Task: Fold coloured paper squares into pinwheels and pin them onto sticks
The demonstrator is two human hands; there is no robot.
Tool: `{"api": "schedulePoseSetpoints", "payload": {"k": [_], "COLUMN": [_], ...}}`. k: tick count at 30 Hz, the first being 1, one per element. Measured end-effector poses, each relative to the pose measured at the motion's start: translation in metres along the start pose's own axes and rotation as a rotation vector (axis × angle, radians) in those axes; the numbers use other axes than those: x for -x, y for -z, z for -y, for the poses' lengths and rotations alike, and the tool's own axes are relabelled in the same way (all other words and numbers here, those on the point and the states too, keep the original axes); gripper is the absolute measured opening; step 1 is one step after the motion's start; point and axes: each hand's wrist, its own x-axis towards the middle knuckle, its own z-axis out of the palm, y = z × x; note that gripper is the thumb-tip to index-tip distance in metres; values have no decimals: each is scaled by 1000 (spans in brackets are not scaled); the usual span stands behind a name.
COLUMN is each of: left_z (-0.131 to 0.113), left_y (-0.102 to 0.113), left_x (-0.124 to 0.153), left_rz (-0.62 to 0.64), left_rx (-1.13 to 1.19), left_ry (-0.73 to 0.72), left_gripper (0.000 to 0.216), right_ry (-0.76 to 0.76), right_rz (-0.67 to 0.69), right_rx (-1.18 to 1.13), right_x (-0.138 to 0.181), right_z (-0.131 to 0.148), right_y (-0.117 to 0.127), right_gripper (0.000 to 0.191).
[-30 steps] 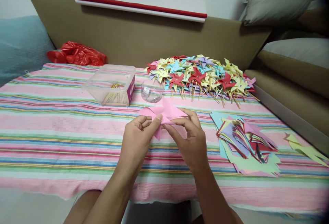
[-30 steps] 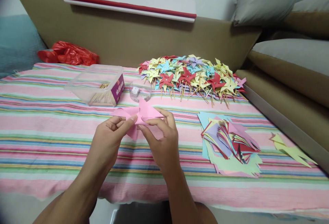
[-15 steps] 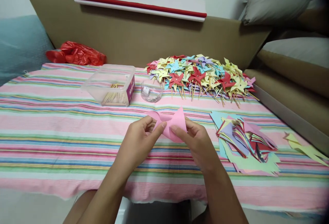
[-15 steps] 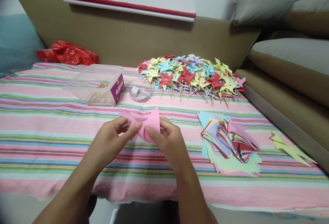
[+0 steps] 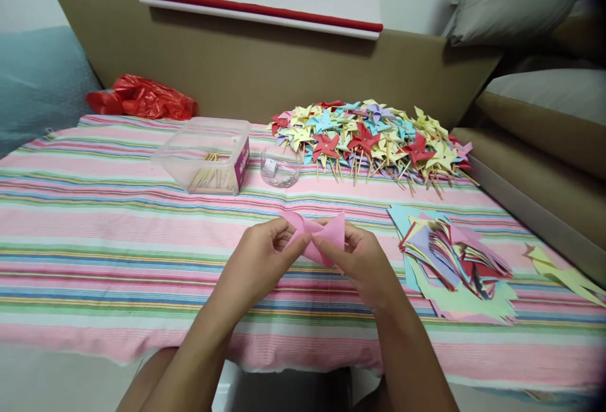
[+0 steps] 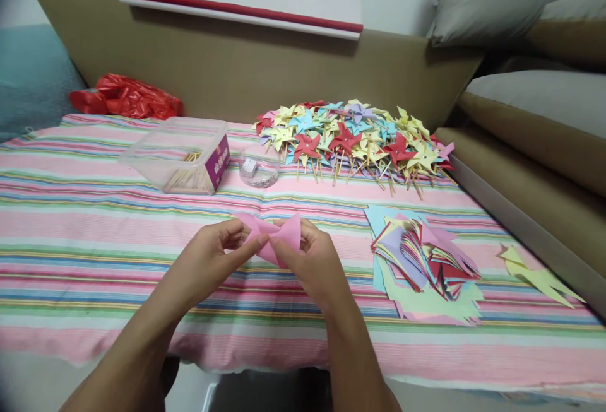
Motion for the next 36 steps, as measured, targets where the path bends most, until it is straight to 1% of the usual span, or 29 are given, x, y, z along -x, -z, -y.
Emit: {"api": "schedulePoseSetpoints", "payload": {"k": [2,3,5,7,9,11,14,17,22,28,31,34,36], "left_z": [-2,-3,-3,-2,-3,-4,-8,-7,-4,-3,-3,-3,-4], "left_y": [0,-1,-6,-17,-30,-43,-56,-60,-59,-58,-58,-55,-50], "left_x": [-1,-1,-2,-2,-2,-1,0,1,0,-1,-1,-3,-5], "left_rz": [17,1,-68,-132,-159,-190,-250,-273,-291,-364,-379,-377,-392], "left_rx": [169,256,384,467,581,696,779,801,812,827,839,913,993], "left_ry": [18,31,69,112,139,140,119,102,74,94,107,121,131], "left_gripper": [23,23,36,40,39,36,25,19,16,21,21,20,19], "right_ry": [-7,-10,-12,-16,-32,-33,-31,-42,-42,-30,-20,17,58], "right_rz": [-69,-118,-220,-290,-324,-319,-287,-276,-276,-278,-277,-259,-272], "right_rx": [-101,-191,-421,-623,-741,-797,-838,-858,-824,-751,-706,-685,-681], "right_x": [-2,-4,-7,-9,-9,-8,-5,-4,-5,-5,-5,-4,-3], "right_z": [-2,-2,-1,2,4,6,5,4,3,-1,-3,-3,-2], "right_y": [-4,-7,-15,-24,-32,-38,-42,-44,-47,-49,-50,-51,-51], "right_gripper": [22,22,22,19,16,16,16,17,18,22,23,24,30]}}
